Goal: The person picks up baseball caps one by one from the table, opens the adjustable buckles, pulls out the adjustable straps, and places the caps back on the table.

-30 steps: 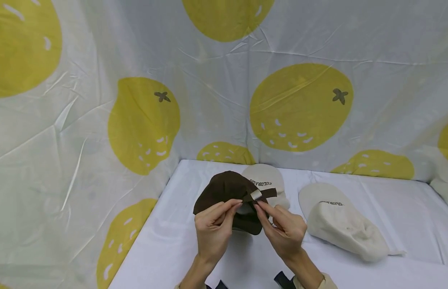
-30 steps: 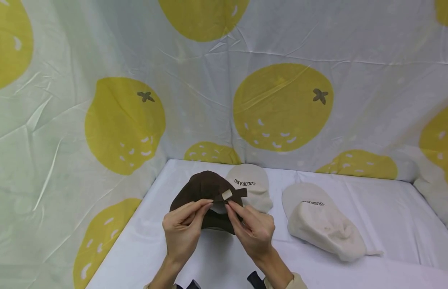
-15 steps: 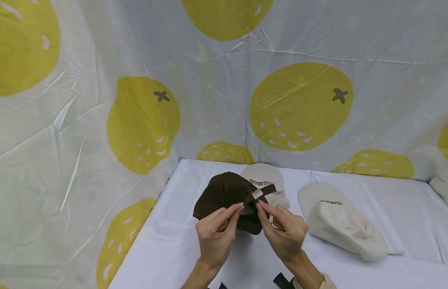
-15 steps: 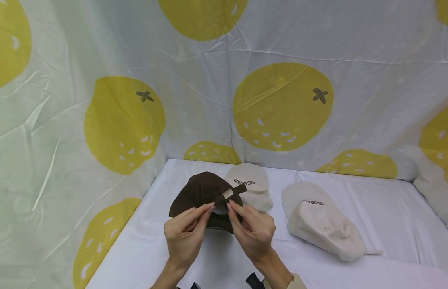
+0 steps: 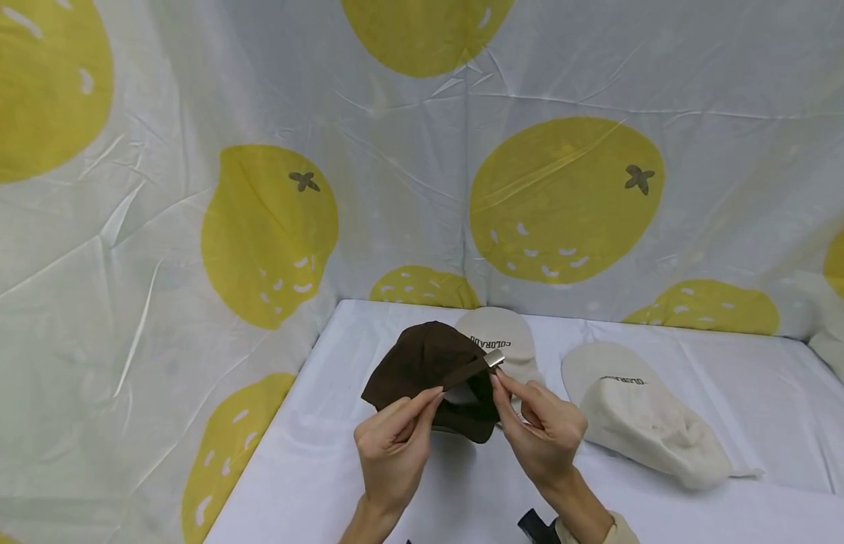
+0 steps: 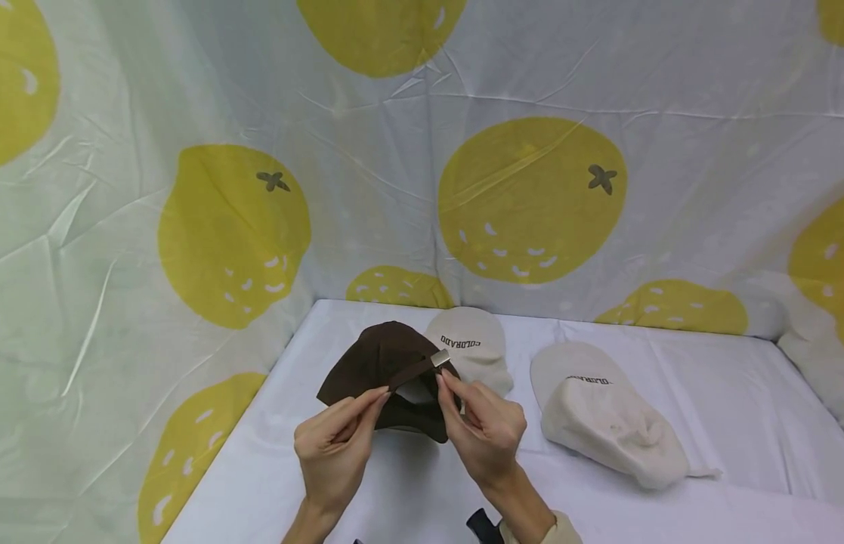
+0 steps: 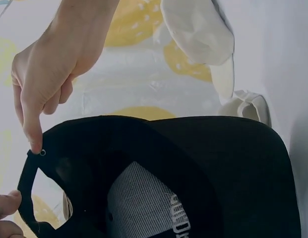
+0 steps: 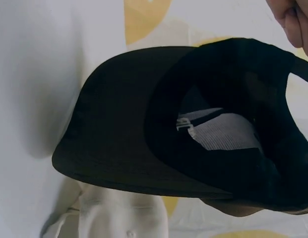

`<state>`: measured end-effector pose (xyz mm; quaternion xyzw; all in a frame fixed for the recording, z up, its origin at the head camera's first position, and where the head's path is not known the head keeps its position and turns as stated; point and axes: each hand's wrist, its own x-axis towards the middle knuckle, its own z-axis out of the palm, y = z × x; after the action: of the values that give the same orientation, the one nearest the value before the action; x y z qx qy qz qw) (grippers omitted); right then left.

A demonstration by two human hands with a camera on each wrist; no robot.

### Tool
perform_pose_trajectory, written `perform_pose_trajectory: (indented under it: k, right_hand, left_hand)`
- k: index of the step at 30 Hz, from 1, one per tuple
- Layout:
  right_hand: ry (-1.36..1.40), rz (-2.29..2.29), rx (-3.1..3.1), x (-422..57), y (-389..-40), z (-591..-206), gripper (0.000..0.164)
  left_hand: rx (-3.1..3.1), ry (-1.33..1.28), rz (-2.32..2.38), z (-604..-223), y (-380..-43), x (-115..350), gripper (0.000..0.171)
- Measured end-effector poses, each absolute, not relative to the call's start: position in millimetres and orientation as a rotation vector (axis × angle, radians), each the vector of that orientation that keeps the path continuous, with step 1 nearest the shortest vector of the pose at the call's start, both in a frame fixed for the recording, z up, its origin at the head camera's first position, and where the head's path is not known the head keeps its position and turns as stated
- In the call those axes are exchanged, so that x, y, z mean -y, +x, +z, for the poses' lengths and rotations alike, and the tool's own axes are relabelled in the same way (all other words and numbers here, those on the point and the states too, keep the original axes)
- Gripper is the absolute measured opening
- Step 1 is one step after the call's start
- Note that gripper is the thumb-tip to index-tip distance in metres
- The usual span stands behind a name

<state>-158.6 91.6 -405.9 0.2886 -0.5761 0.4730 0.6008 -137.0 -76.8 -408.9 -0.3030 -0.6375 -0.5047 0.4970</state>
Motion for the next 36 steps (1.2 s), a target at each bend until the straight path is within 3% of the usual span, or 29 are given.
perform_pose_trajectory:
  k: [21, 27, 36]
  right_hand:
    - [0.68, 1.112, 1.305, -98, -162, -406, 0.024]
    - [0.66, 1.089, 1.308, -96, -161, -404, 0.032]
    - [0.719, 1.172, 1.34, -100, -162, -405, 0.028]
  left_hand:
    - [1.573, -0.689, -1.363, -425, -128, 112, 0.033]
    - [1.591, -0.68, -1.466, -428, -126, 115, 0.029]
    - [1.657, -0.679, -1.639, -428, -120, 121, 0.025]
